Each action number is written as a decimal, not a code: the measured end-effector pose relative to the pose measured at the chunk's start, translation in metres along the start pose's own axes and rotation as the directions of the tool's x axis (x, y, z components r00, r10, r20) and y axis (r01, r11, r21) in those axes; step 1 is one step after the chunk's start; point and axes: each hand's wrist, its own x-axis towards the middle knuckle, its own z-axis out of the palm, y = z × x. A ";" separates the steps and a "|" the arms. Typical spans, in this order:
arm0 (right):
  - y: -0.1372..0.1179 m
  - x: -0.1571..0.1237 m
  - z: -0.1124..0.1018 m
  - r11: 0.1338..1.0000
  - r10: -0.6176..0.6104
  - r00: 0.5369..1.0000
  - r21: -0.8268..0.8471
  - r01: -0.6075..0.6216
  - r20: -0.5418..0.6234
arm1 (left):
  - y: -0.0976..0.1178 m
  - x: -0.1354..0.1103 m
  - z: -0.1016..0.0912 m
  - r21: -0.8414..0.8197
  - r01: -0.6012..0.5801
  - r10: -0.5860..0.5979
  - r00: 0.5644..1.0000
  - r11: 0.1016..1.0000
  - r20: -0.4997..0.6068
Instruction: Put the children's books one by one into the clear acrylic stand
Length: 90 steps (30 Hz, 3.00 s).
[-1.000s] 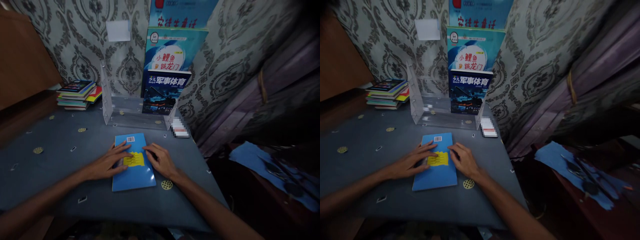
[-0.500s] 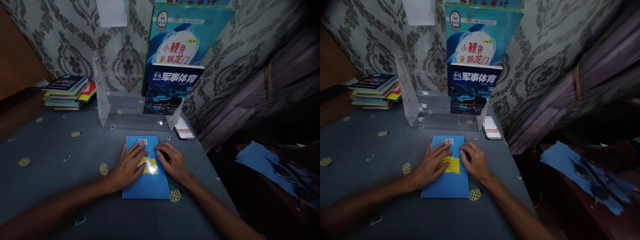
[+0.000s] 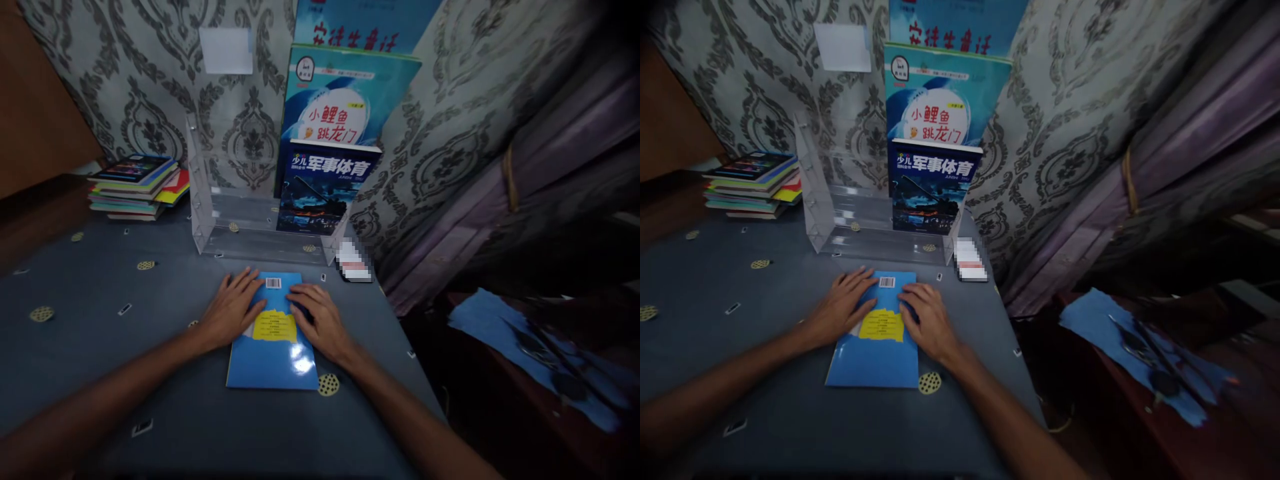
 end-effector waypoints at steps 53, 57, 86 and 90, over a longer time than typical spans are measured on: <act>0.019 0.014 0.003 0.989 0.123 0.992 -0.081 -0.120 0.041 | -0.001 -0.003 0.004 0.064 0.013 -0.013 1.000 0.998 -0.011; 0.020 0.014 0.004 0.989 0.129 0.991 -0.082 -0.125 0.044 | -0.001 -0.002 0.004 0.057 -0.003 0.003 1.000 0.998 -0.002; 0.023 0.011 0.011 0.992 0.116 0.992 -0.049 -0.113 0.058 | 0.005 0.025 0.005 -0.045 -0.281 0.284 0.956 0.959 0.078; 0.016 -0.001 0.008 0.992 0.120 0.987 -0.062 -0.114 0.109 | 0.005 0.025 0.005 -0.059 -0.287 0.291 0.954 0.956 0.072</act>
